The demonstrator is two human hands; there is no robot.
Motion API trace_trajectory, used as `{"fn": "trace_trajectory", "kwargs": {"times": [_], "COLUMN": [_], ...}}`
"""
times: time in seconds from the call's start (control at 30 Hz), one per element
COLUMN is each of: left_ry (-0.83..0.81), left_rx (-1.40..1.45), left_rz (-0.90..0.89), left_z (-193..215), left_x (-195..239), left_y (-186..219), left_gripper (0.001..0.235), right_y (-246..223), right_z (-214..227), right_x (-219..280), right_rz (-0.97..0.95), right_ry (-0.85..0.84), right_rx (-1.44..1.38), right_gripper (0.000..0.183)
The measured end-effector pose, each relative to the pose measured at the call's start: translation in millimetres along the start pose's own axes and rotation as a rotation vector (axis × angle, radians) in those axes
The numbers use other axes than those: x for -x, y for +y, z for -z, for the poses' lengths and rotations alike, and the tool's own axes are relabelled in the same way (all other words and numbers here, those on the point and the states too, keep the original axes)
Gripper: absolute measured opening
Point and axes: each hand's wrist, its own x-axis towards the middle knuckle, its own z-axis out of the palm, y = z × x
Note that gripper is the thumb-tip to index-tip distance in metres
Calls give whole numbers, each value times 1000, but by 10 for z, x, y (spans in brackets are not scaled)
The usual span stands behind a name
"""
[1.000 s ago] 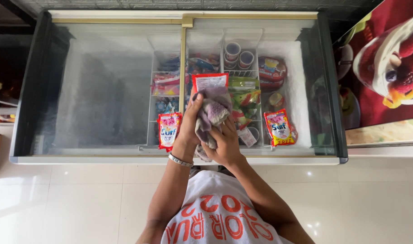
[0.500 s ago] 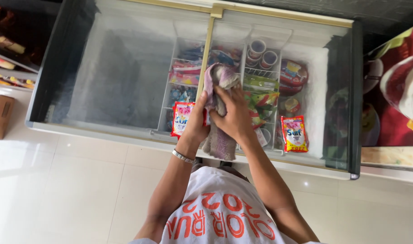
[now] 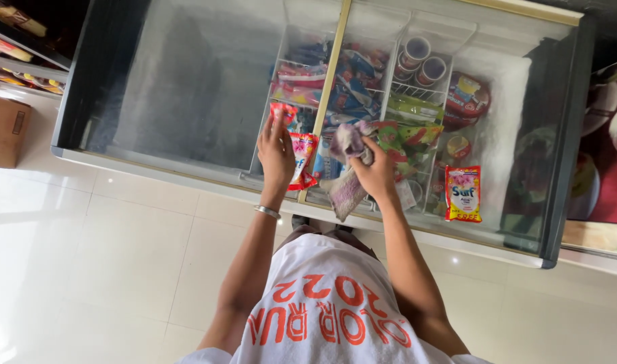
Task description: Wiping detergent sachets with a cleaning cloth and restocking them on the shelf in a grocery store.
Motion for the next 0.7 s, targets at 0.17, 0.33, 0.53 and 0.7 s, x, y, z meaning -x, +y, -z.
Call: {"fn": "trace_trajectory", "kwargs": {"times": [0.17, 0.33, 0.53, 0.7], "left_ry": [-133, -133, -277, -689], "left_rx": [-551, -636, -436, -270], "left_rz": [-70, -189, -442, -531], "left_z": [-446, -552, -1379, -2203], "left_x": [345, 243, 203, 409], "left_y": [-590, -336, 215, 688], "left_gripper": [63, 74, 75, 59], "right_y": [82, 173, 487, 669], "right_z": [-15, 36, 649, 1403], "right_x": [-72, -72, 219, 654], "right_rz": [210, 187, 193, 73], "right_ry": [77, 112, 363, 679], "right_rx": [-82, -131, -170, -60], "right_gripper": [40, 37, 39, 34]}}
